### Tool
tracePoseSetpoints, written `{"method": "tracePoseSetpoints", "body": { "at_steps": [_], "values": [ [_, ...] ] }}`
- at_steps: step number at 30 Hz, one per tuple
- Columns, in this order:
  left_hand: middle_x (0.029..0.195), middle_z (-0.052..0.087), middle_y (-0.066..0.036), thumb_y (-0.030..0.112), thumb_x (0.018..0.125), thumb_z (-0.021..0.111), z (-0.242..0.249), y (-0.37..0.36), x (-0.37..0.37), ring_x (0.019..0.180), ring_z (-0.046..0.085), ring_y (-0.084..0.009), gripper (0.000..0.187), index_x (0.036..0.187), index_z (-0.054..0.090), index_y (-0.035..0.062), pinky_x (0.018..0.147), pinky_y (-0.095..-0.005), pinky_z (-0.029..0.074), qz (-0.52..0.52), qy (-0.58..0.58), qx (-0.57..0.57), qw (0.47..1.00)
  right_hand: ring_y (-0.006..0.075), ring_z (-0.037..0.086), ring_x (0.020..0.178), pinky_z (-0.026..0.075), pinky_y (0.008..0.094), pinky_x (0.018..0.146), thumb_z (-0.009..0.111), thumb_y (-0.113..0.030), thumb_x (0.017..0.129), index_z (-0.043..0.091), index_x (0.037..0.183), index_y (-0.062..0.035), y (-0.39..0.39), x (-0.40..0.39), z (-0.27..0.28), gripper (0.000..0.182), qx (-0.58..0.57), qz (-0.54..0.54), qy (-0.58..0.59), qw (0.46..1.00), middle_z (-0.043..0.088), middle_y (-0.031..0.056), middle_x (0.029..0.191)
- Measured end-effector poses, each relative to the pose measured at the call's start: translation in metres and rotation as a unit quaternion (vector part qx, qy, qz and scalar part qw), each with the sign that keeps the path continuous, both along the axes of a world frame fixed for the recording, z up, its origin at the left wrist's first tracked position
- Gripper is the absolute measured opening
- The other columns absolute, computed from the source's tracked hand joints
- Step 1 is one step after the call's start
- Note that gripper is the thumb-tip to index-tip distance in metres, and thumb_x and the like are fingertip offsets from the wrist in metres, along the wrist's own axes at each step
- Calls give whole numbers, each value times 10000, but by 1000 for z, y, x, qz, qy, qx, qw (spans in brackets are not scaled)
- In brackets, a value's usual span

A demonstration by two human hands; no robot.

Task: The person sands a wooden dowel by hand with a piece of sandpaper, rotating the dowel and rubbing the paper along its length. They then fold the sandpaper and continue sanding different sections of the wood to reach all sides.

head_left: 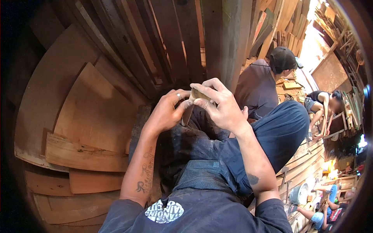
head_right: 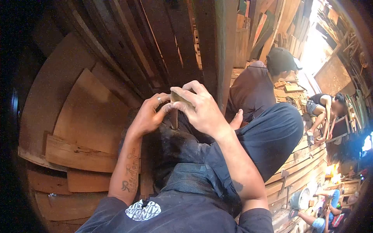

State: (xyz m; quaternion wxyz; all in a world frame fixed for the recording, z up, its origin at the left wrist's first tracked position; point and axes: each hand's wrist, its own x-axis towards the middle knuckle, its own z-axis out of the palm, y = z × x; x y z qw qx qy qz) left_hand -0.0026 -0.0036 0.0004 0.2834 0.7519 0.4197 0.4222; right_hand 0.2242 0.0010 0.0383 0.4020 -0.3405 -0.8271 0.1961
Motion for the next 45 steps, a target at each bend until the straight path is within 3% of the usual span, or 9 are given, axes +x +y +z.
{"method": "tracePoseSetpoints", "body": {
  "at_steps": [9, 12, 17, 20, 23, 27, 31, 37, 45],
  "values": [
    [1113, 760, -168, 167, 1043, 734, -5, 1, 4, 1038, 672, -378, 233, 1214, 763, 11, 980, -470, 540, -9, -37, 12, 999, 384, 681, 1157, 565, 464, 1006, 800, -207, 1019, 748, 1424, -54, 0, 4, -4, 436, -14, -40, -30, 999, 648, 190, 1218],
    [1119, 762, -170, 170, 1046, 730, -5, -2, 3, 1031, 667, -375, 232, 1202, 759, 1, 984, -469, 539, -21, -9, -24, 999, 376, 654, 1186, 551, 471, 1039, 803, -206, 1016, 743, 1432, -59, -9, -8, 7, 445, 2, 25, -9, 1000, 649, 182, 1225],
    [1085, 748, -152, 196, 1043, 740, 3, -4, 7, 1046, 657, -369, 263, 1226, 765, 8, 976, -468, 540, -15, -8, -5, 1000, 378, 631, 1212, 533, 478, 1073, 788, -229, 1023, 751, 1433, -92, 1, 5, -9, 433, -44, -25, -22, 998, 637, 173, 1220],
    [1141, 765, -152, 183, 1047, 733, -3, 0, 8, 1056, 660, -368, 267, 1247, 767, 9, 986, -457, 543, -17, 2, -16, 1000, 378, 638, 1203, 540, 479, 1063, 789, -219, 1030, 750, 1431, -94, -4, 2, 6, 422, 8, -51, -62, 997, 636, 177, 1218],
    [1145, 765, -154, 166, 1049, 730, -8, -4, 9, 1046, 665, -366, 267, 1262, 767, 10, 979, -451, 545, -17, 18, 16, 1000, 379, 636, 1206, 541, 481, 1064, 787, -220, 1032, 746, 1434, -91, -7, -7, 6, 423, 10, -1, -24, 1000, 633, 179, 1220],
    [1116, 751, -161, 189, 1058, 728, -9, 2, 11, 1045, 666, -373, 259, 1234, 756, 2, 965, -460, 542, -9, -18, 25, 999, 387, 619, 1239, 525, 485, 1084, 795, -228, 1021, 745, 1435, -84, -5, 6, -3, 441, -73, -47, -14, 996, 631, 184, 1241],
    [1178, 771, -163, 179, 1060, 725, -5, -3, 9, 1093, 680, -373, 277, 1273, 760, 6, 997, -452, 543, -3, 8, -8, 1000, 374, 617, 1234, 528, 467, 1075, 782, -229, 1041, 743, 1440, -81, -12, -7, 10, 427, -1, -19, -30, 999, 630, 172, 1227],
    [1141, 760, -170, 173, 1065, 726, -6, 4, 5, 1119, 693, -379, 230, 1214, 750, 0, 1015, -462, 548, 10, -48, 6, 999, 376, 613, 1220, 522, 473, 1080, 800, -219, 1015, 746, 1440, -89, -7, 3, -4, 448, -76, -49, -42, 995, 631, 167, 1220],
    [1199, 764, -179, 135, 1054, 709, 0, 1, 0, 1113, 680, -393, 248, 1262, 768, 14, 1020, -463, 540, -6, 5, 13, 1000, 345, 619, 1201, 497, 485, 1052, 761, -298, 1048, 759, 1440, -141, -4, 0, -10, 422, 2, -41, -47, 998, 637, 134, 1211]
  ]
}}
